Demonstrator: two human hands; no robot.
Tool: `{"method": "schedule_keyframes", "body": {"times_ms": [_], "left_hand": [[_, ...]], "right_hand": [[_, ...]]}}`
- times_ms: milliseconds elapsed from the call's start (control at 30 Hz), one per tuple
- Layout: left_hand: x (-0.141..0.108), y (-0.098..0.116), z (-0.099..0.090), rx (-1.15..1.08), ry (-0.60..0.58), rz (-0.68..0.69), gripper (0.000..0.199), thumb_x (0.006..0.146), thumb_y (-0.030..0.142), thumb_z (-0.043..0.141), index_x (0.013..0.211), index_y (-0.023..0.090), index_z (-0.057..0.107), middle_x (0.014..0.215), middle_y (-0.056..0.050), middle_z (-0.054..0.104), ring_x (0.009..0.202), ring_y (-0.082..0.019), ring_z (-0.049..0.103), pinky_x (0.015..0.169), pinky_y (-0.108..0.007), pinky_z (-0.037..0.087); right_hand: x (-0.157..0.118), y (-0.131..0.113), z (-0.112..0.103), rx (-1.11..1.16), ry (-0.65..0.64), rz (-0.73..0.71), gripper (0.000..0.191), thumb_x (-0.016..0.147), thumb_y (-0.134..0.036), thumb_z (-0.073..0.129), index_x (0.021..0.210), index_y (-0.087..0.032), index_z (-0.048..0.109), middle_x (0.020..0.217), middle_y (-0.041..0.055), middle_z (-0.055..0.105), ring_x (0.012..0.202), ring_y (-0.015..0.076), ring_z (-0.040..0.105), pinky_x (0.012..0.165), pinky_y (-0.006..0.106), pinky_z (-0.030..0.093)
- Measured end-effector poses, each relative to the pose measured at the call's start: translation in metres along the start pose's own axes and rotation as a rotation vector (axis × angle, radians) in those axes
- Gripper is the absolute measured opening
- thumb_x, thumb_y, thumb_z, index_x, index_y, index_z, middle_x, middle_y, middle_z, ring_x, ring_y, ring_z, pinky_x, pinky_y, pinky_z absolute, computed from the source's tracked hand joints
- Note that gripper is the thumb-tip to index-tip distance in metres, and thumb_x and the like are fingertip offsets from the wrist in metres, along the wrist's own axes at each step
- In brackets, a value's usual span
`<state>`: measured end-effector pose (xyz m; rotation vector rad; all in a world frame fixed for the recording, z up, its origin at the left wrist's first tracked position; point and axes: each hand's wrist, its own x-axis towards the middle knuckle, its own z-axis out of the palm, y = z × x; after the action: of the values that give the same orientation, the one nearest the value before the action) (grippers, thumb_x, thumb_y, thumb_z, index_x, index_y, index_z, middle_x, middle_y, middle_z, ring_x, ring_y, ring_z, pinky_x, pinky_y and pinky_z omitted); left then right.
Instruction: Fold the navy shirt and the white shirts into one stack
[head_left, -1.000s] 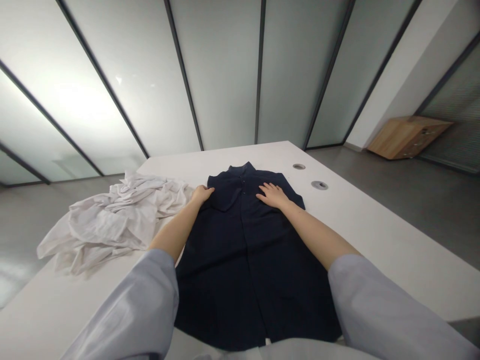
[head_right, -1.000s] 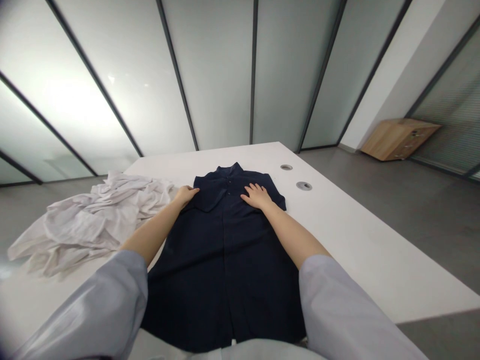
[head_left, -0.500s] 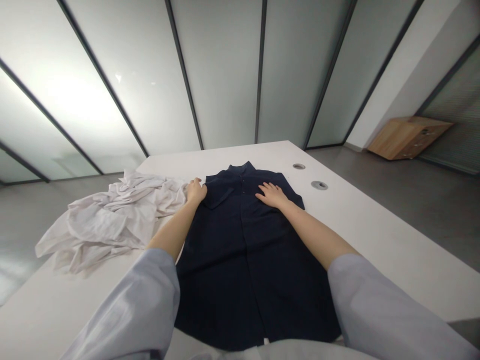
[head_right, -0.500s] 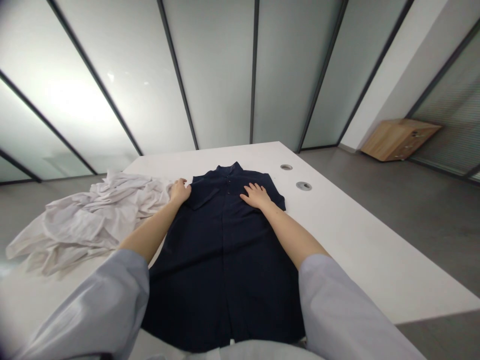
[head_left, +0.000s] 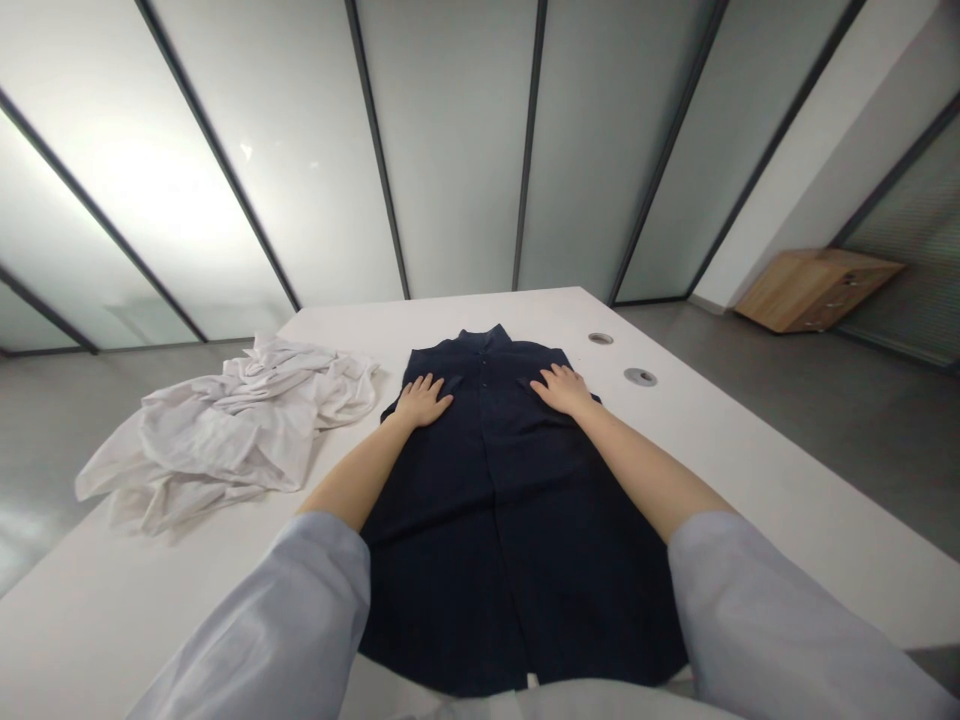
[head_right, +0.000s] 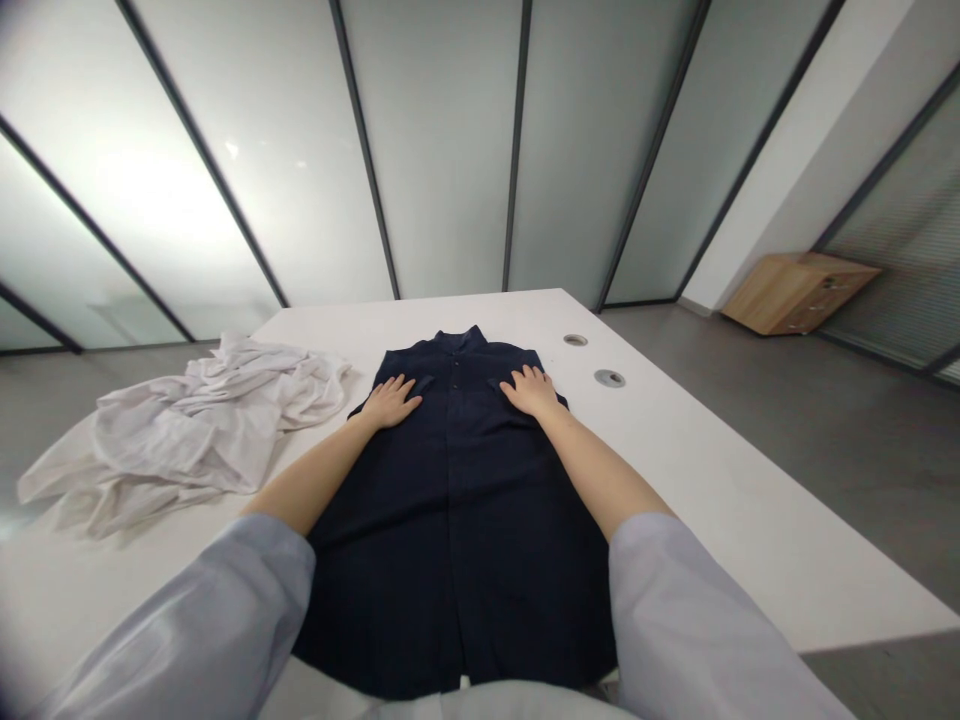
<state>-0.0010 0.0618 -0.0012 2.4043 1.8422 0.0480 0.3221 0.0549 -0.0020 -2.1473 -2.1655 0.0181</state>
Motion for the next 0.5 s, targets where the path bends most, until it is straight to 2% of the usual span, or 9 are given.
{"method": "schedule_keyframes", "body": {"times_ms": [133, 333, 433, 500], "left_hand": [[-0.005, -0.002, -0.005, -0.003, -0.031, -0.061, 0.073, 0.092, 0.063, 0.022, 0.153, 0.023, 0.029, 0.161, -0.009, 0.019, 0.148, -0.032, 0.017, 0.117, -0.052, 0.016], [-0.021, -0.008, -0.003, 0.006, -0.050, -0.149, 0.078, 0.090, 0.067, 0.021, 0.153, 0.022, 0.027, 0.161, -0.012, 0.017, 0.147, -0.036, 0.015, 0.115, -0.057, 0.017], [-0.026, -0.010, -0.008, 0.016, -0.072, -0.174, 0.080, 0.088, 0.070, 0.024, 0.151, 0.022, 0.033, 0.160, -0.014, 0.022, 0.145, -0.039, 0.020, 0.113, -0.059, 0.020], [-0.023, -0.010, -0.016, 0.031, -0.063, -0.171, 0.076, 0.089, 0.069, 0.027, 0.146, 0.021, 0.043, 0.154, -0.017, 0.036, 0.141, -0.039, 0.032, 0.112, -0.058, 0.022]], "right_hand": [[-0.005, -0.004, 0.000, 0.006, -0.091, -0.004, 0.071, 0.095, -0.059, 0.022, 0.150, -0.016, 0.035, 0.158, 0.0143, 0.028, 0.144, 0.0329, 0.026, 0.114, 0.048, 0.023], [-0.010, -0.025, 0.000, 0.007, -0.111, -0.027, 0.072, 0.095, -0.059, 0.023, 0.151, -0.015, 0.033, 0.159, 0.0160, 0.025, 0.144, 0.0337, 0.024, 0.114, 0.049, 0.022], [-0.009, -0.032, -0.004, 0.011, -0.094, -0.031, 0.068, 0.095, -0.059, 0.030, 0.147, -0.018, 0.041, 0.156, 0.0148, 0.032, 0.142, 0.0339, 0.030, 0.112, 0.048, 0.026], [-0.004, -0.034, -0.010, 0.004, -0.045, -0.043, 0.060, 0.093, -0.056, 0.037, 0.139, -0.020, 0.052, 0.148, 0.0144, 0.044, 0.135, 0.0336, 0.039, 0.108, 0.047, 0.033]]}}
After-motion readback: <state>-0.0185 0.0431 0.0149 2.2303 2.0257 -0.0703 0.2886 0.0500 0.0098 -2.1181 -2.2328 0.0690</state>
